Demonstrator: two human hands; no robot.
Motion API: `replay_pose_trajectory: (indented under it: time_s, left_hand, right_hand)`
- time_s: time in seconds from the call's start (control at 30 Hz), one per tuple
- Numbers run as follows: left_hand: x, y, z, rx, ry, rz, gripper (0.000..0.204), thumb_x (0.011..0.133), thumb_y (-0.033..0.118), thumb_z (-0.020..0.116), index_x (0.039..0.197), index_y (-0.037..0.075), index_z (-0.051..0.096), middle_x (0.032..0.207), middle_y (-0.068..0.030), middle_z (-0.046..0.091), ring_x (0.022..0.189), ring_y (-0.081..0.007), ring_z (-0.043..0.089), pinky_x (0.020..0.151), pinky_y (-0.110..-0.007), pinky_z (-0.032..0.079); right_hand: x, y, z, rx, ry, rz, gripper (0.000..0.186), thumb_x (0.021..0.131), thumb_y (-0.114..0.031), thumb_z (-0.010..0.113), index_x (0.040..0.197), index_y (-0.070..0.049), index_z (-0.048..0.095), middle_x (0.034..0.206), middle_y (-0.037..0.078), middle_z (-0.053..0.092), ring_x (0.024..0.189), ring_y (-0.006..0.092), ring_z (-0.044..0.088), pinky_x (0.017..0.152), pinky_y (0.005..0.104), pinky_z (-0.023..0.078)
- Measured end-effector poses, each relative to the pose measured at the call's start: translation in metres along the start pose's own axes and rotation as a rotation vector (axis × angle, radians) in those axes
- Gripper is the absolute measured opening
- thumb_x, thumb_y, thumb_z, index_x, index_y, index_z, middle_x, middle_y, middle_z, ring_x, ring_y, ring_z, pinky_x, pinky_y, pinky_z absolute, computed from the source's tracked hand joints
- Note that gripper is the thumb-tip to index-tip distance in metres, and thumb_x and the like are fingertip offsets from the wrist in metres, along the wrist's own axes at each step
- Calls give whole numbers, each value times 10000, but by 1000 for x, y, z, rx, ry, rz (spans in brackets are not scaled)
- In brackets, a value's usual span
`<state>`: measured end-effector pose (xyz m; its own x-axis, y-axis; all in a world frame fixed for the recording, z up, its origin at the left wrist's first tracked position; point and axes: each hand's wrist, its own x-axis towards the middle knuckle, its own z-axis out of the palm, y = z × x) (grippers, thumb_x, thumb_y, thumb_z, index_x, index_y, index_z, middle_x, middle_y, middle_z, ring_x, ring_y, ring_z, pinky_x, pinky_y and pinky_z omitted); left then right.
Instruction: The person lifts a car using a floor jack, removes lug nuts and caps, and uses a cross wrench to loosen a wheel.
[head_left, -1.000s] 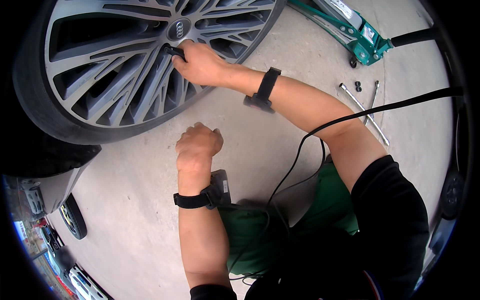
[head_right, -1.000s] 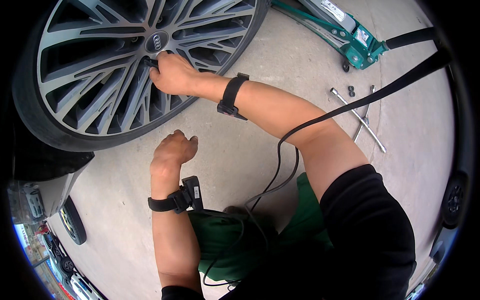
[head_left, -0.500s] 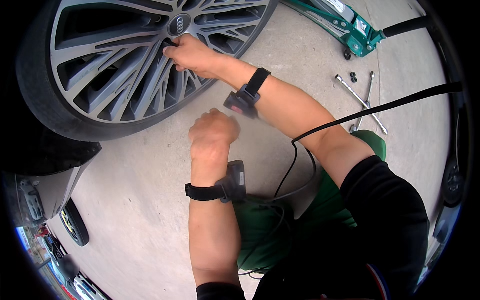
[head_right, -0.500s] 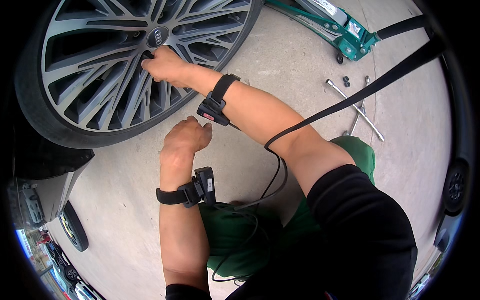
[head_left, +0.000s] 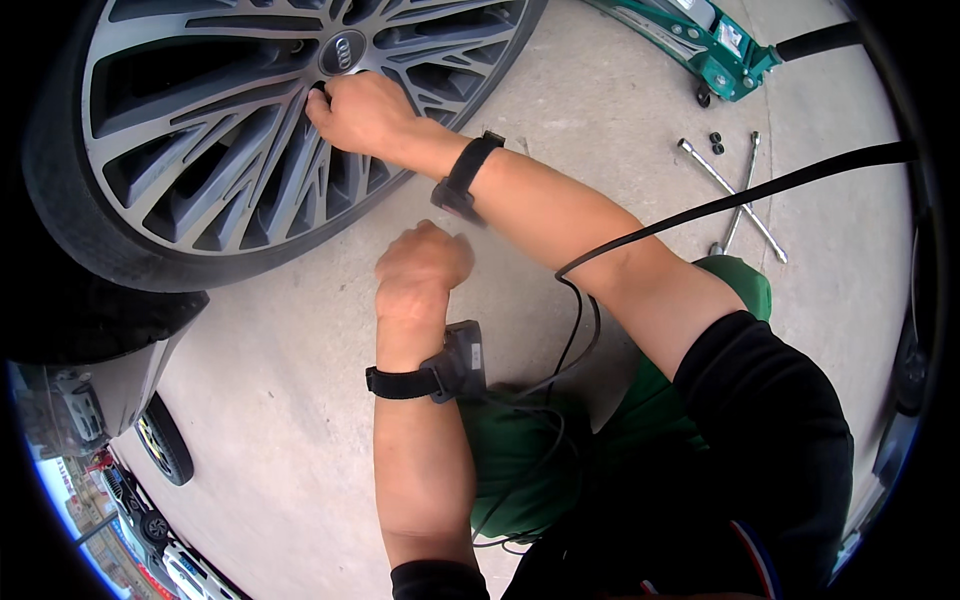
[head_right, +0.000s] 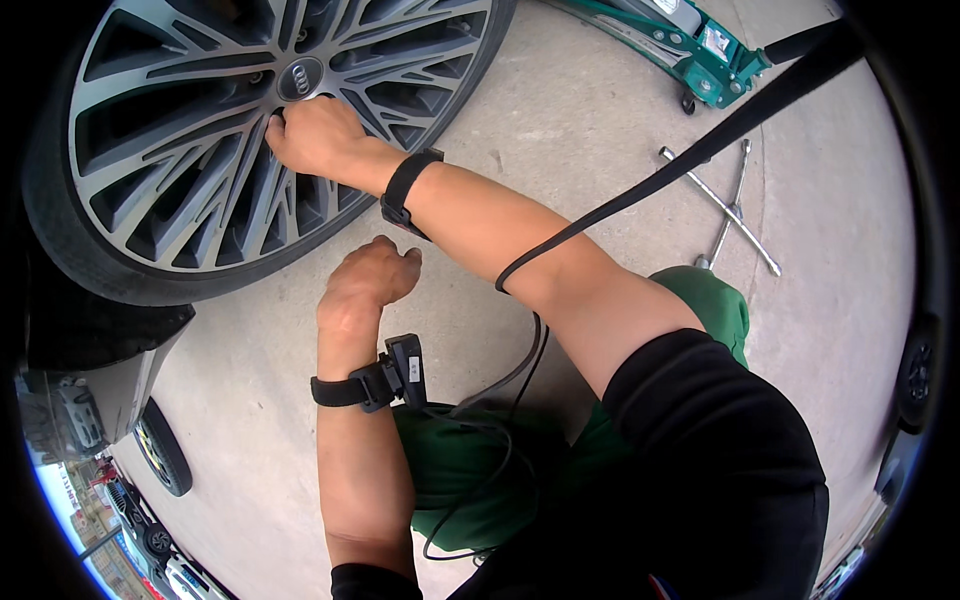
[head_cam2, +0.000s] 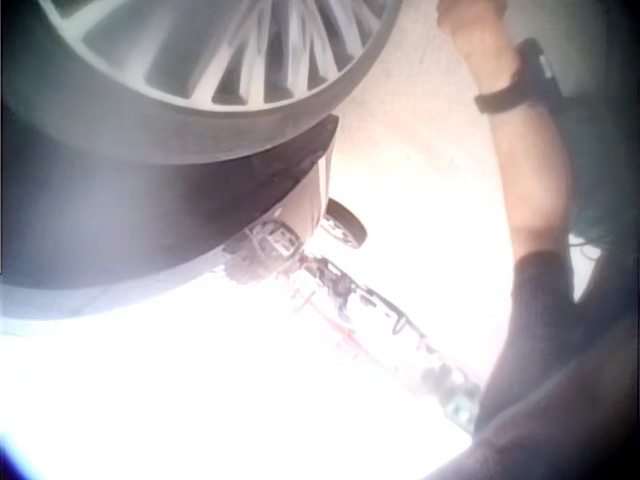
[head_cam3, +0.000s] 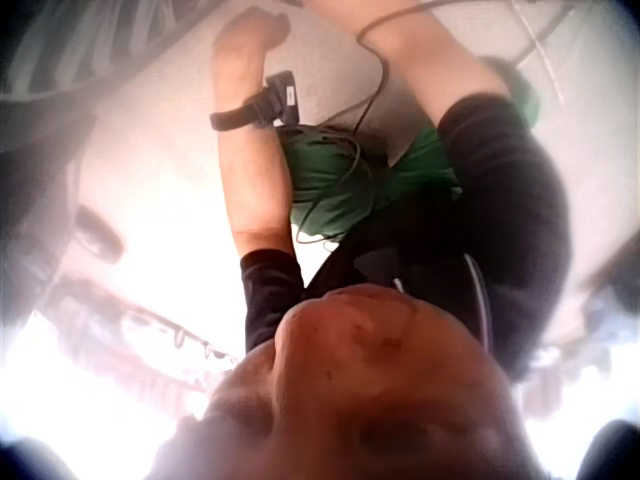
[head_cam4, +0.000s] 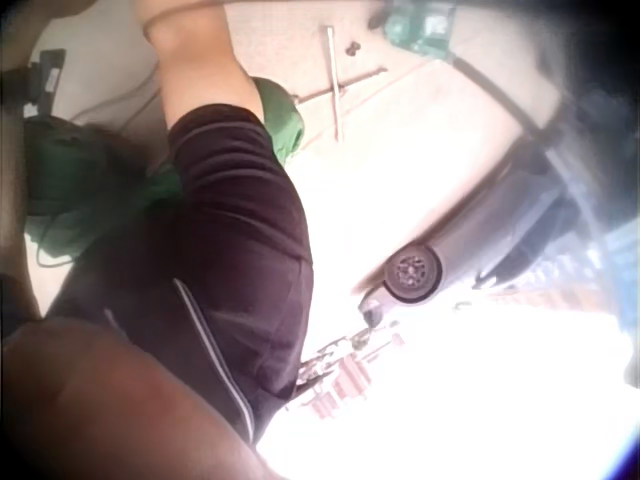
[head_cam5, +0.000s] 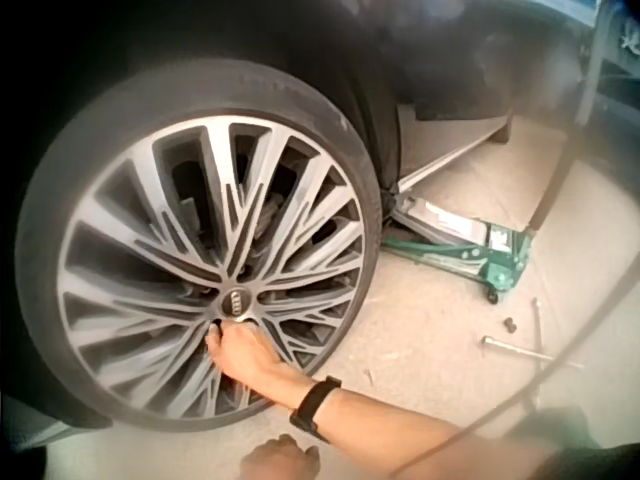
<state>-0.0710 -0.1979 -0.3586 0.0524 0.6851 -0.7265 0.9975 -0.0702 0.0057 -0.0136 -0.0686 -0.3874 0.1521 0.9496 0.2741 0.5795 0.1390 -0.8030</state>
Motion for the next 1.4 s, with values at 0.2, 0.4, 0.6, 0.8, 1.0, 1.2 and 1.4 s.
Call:
replay_pose_trajectory:
  time_s: [0.2, 0.4, 0.6, 0.8, 1.0, 1.2, 1.4]
  left_hand:
    - [9, -4, 5, 36, -12, -27, 527, 943, 403, 466, 1251, -12, 567, 1303, -214, 581, 1223, -330, 553, 1031, -416, 430]
    - [13, -1, 5, 42, -42, -28, 523, 935, 386, 469, 1249, -17, 580, 1311, -222, 573, 1229, -330, 549, 1037, -412, 426]
    - [25, 14, 3, 25, -45, 47, 510, 937, 368, 454, 1278, 10, 581, 1324, -206, 569, 1244, -326, 538, 1042, -405, 427]
    - [37, 16, 10, 48, -55, 70, 481, 941, 354, 439, 1281, 51, 593, 1321, -201, 572, 1246, -320, 538, 1040, -409, 431]
    - [19, 2, 3, 54, -90, -3, 459, 944, 331, 428, 1273, 63, 604, 1308, -200, 582, 1235, -322, 545, 1029, -409, 440]
    - [22, 4, 6, 77, -90, 20, 445, 939, 323, 433, 1257, 71, 616, 1304, -183, 590, 1230, -321, 548, 1022, -407, 441]
    - [20, -6, 9, 11, -70, -12, 438, 934, 313, 448, 1250, 62, 617, 1299, -194, 588, 1224, -323, 551, 1022, -408, 441]
  right_hand:
    - [12, -12, -4, -149, -63, -8, 360, 813, -324, 522, 704, -37, 711, 702, 190, 674, 699, 375, 662, 688, 446, 540]
    - [12, -1, -1, 5, -45, -39, 411, 829, -373, 544, 761, 1, 700, 748, 207, 679, 707, 382, 661, 698, 452, 532]
    - [-7, 5, -20, 260, -28, 171, 521, 875, -383, 577, 907, 134, 638, 851, 288, 668, 846, 422, 661, 794, 457, 518]
    - [-3, -9, -32, 244, -263, 222, 543, 903, -325, 551, 1032, 202, 563, 962, 352, 644, 971, 460, 637, 891, 463, 499]
    - [-3, -17, -13, 294, -165, 250, 587, 910, -330, 538, 1103, 223, 515, 1000, 369, 626, 1013, 470, 619, 927, 448, 486]
    - [-2, -9, -24, 358, -277, 240, 683, 869, -375, 599, 1136, 244, 491, 1056, 381, 608, 1051, 458, 611, 940, 423, 483]
    - [-14, -17, -4, 304, -181, 25, 529, 919, -372, 602, 920, 158, 598, 871, 309, 654, 897, 429, 655, 817, 445, 507]
